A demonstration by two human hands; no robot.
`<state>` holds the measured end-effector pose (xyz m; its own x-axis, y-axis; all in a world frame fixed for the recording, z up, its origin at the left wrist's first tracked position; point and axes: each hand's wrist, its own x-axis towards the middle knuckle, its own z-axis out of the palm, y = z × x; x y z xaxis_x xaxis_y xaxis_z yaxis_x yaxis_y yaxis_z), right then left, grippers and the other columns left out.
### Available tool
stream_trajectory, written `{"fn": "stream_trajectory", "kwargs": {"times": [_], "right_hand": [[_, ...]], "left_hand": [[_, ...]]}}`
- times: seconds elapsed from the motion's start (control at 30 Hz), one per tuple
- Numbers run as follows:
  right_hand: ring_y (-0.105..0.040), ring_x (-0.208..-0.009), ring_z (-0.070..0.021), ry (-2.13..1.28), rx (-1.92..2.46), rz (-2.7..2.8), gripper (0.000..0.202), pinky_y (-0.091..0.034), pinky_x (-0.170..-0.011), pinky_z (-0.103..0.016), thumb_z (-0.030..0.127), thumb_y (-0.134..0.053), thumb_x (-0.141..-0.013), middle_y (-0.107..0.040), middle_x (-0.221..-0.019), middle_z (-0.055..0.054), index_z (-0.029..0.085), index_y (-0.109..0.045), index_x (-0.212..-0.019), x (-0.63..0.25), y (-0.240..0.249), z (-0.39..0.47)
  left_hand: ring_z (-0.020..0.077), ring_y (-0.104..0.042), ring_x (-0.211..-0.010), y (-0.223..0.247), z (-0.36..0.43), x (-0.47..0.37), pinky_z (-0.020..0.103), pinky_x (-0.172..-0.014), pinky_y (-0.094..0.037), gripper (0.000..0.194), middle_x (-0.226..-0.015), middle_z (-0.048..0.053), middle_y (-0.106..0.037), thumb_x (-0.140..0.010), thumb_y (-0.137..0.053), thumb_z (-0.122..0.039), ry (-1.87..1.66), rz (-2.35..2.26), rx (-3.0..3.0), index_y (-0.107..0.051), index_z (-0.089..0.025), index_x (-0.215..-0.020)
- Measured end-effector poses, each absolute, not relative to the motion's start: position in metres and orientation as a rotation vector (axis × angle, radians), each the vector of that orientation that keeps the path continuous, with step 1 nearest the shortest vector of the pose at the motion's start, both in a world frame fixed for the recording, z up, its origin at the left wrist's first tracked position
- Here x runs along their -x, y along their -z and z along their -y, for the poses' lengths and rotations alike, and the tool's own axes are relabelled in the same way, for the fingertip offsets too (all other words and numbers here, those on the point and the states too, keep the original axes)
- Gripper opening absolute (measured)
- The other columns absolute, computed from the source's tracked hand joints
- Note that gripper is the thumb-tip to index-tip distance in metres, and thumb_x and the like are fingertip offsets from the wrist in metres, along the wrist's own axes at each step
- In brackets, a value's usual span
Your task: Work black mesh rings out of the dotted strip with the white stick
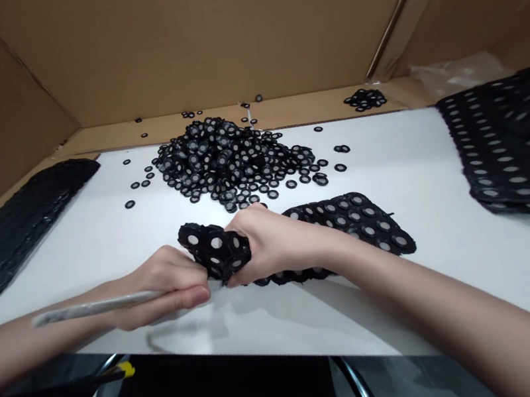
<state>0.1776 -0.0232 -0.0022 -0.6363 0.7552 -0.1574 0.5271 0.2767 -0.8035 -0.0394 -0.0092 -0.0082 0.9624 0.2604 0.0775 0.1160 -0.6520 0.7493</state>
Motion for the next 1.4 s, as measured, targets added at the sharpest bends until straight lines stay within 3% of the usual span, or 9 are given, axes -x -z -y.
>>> {"fn": "stream_trajectory", "kwargs": {"times": [0.2, 0.37, 0.47, 0.53, 0.57, 0.67, 0.77, 1.4], "right_hand": [[-0.049, -0.058, -0.0108, -1.289, 1.187, 2.297, 0.025, -0.034, -0.051, -0.022, 0.032, -0.073, -0.064, -0.051, -0.059, 0.005, 0.017, -0.053, -0.063, -0.177, 0.001, 0.021], [-0.051, -0.061, -0.0147, -1.073, 1.330, 2.351, 0.033, -0.036, -0.056, -0.026, 0.043, -0.078, -0.059, -0.053, -0.061, 0.003, 0.017, -0.057, -0.065, -0.177, 0.001, 0.013], [-0.057, -0.079, -0.0217, -0.891, 1.320, 2.357, 0.052, -0.041, -0.070, -0.030, 0.049, -0.082, -0.050, -0.063, -0.082, -0.001, 0.018, -0.062, -0.087, -0.177, 0.002, 0.006], [-0.058, -0.090, -0.0236, -0.861, 1.252, 2.343, 0.057, -0.041, -0.078, -0.032, 0.050, -0.080, -0.056, -0.065, -0.098, -0.003, 0.020, -0.061, -0.101, -0.175, 0.003, 0.001], [-0.057, -0.091, -0.0226, -0.861, 1.227, 2.335, 0.050, -0.040, -0.079, -0.032, 0.050, -0.075, -0.064, -0.066, -0.099, -0.004, 0.020, -0.061, -0.101, -0.173, 0.004, -0.001], [-0.055, -0.078, -0.0173, -0.803, 1.241, 2.297, 0.019, -0.038, -0.075, -0.030, 0.036, -0.058, -0.083, -0.066, -0.088, -0.003, 0.018, -0.062, -0.087, -0.164, 0.010, -0.010], [-0.052, -0.076, -0.0163, -0.689, 1.304, 2.237, 0.007, -0.036, -0.075, -0.030, 0.025, -0.062, -0.080, -0.065, -0.080, -0.002, 0.018, -0.061, -0.078, -0.154, 0.019, -0.014], [-0.050, -0.074, -0.0162, -0.554, 1.311, 2.095, 0.020, -0.032, -0.070, -0.030, 0.002, -0.054, -0.069, -0.053, -0.068, 0.001, 0.018, -0.045, -0.062, -0.140, 0.033, -0.006]], "left_hand": [[0.0091, -0.035, -0.051, 0.013, 0.009, 0.039, 0.026, -0.052, -0.031, 0.037, -0.055, -0.003, -0.037, -0.094, -0.040, -0.022, -0.275, -0.239, -2.243, -0.038, -0.017, -0.057], [0.0082, -0.035, -0.043, 0.010, -0.003, 0.043, 0.025, -0.043, -0.027, 0.043, -0.044, -0.002, -0.039, -0.089, -0.050, -0.030, -0.408, -0.399, -1.719, -0.044, -0.015, -0.049], [0.0080, -0.033, -0.041, 0.003, -0.015, 0.048, 0.026, -0.042, -0.024, 0.047, -0.040, -0.001, -0.037, -0.084, -0.056, -0.036, -0.514, -0.471, -1.607, -0.044, -0.014, -0.044], [0.0077, -0.032, -0.041, 0.001, -0.024, 0.051, 0.025, -0.043, -0.021, 0.048, -0.041, -0.001, -0.037, -0.083, -0.057, -0.038, -0.594, -0.539, -1.659, -0.046, -0.013, -0.045], [0.0075, -0.032, -0.042, 0.001, -0.028, 0.052, 0.025, -0.043, -0.020, 0.048, -0.041, -0.001, -0.037, -0.084, -0.057, -0.039, -0.622, -0.577, -1.695, -0.047, -0.013, -0.046], [0.0073, -0.034, -0.045, 0.008, -0.036, 0.054, 0.023, -0.044, -0.022, 0.046, -0.045, -0.002, -0.040, -0.088, -0.052, -0.038, -0.655, -0.657, -1.780, -0.047, -0.013, -0.050], [0.0079, -0.037, -0.049, 0.017, -0.038, 0.054, 0.022, -0.048, -0.026, 0.045, -0.048, -0.003, -0.041, -0.090, -0.048, -0.039, -0.621, -0.691, -1.845, -0.047, -0.013, -0.054], [0.0063, -0.034, -0.048, 0.018, -0.033, 0.052, 0.022, -0.048, -0.026, 0.043, -0.050, -0.004, -0.037, -0.094, -0.042, -0.029, -0.512, -0.636, -2.115, -0.040, -0.014, -0.053]]}}
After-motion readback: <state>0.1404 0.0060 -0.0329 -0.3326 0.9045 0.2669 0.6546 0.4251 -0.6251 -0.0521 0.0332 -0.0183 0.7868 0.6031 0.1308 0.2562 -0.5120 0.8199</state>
